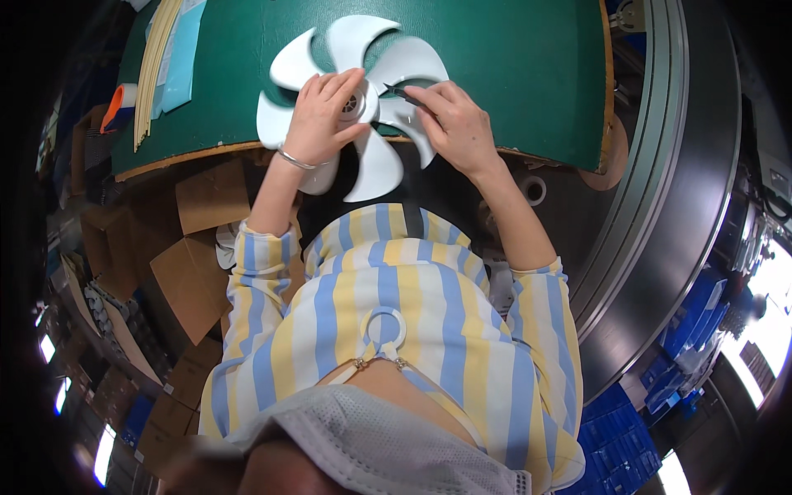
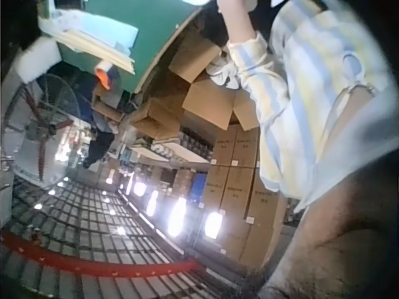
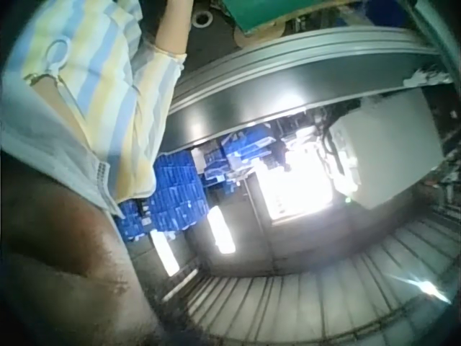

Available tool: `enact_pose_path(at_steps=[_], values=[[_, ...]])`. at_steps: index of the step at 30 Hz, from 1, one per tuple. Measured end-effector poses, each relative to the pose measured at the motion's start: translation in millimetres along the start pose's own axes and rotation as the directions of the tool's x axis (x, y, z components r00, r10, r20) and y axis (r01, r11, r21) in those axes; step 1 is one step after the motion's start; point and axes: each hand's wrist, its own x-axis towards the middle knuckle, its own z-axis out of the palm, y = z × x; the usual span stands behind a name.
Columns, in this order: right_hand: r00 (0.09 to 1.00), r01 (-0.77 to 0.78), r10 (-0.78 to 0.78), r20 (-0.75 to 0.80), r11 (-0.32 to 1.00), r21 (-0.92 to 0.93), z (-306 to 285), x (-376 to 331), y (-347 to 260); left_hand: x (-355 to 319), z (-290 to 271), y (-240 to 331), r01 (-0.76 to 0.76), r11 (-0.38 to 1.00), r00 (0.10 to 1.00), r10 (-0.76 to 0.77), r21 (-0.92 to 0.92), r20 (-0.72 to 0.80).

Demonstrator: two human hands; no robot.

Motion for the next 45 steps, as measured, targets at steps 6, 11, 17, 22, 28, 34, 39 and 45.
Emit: enact_pose_path(at_steps=[6, 11, 17, 22, 28, 34, 39, 45], values=[[0.989, 0.14, -0.139, 0.045, 0.99, -0.034, -1.7, 4.9, 8.1, -11.1, 1.1, -14.9, 0.106, 0.993, 0.99, -0.102, 0.041, -0.102], [0.948, 0.283, -0.275, 0.159, 0.958, -0.033, 9.5, 12.7, 10.2, -9.6, 17.5, -10.3, 0.146, 0.989, 0.973, -0.138, 0.029, -0.187], [0.908, 0.382, -0.359, 0.216, 0.921, -0.08, 26.0, 25.1, 13.3, -10.1, 18.7, -11.9, 0.167, 0.985, 0.965, -0.157, 0.032, -0.212], [0.903, 0.382, -0.349, 0.249, 0.919, -0.096, 28.1, 27.1, 12.2, -10.3, 21.0, -13.4, 0.172, 0.985, 0.957, -0.162, 0.023, -0.239], [0.905, 0.382, -0.35, 0.24, 0.919, -0.101, 28.6, 27.9, 11.8, -9.6, 21.4, -12.8, 0.176, 0.984, 0.952, -0.165, 0.019, -0.256], [0.908, 0.374, -0.343, 0.239, 0.922, -0.098, 28.4, 29.4, 11.9, -8.6, 21.8, -12.4, 0.184, 0.983, 0.95, -0.172, 0.022, -0.259], [0.915, 0.366, -0.34, 0.217, 0.926, -0.093, 29.3, 29.2, 12.8, -8.6, 23.4, -13.9, 0.19, 0.981, 0.948, -0.175, 0.028, -0.266], [0.958, 0.272, -0.265, 0.108, 0.961, -0.055, 18.6, 30.3, 10.4, -7.8, 22.3, -13.1, 0.189, 0.982, 0.947, -0.177, 0.017, -0.266]])
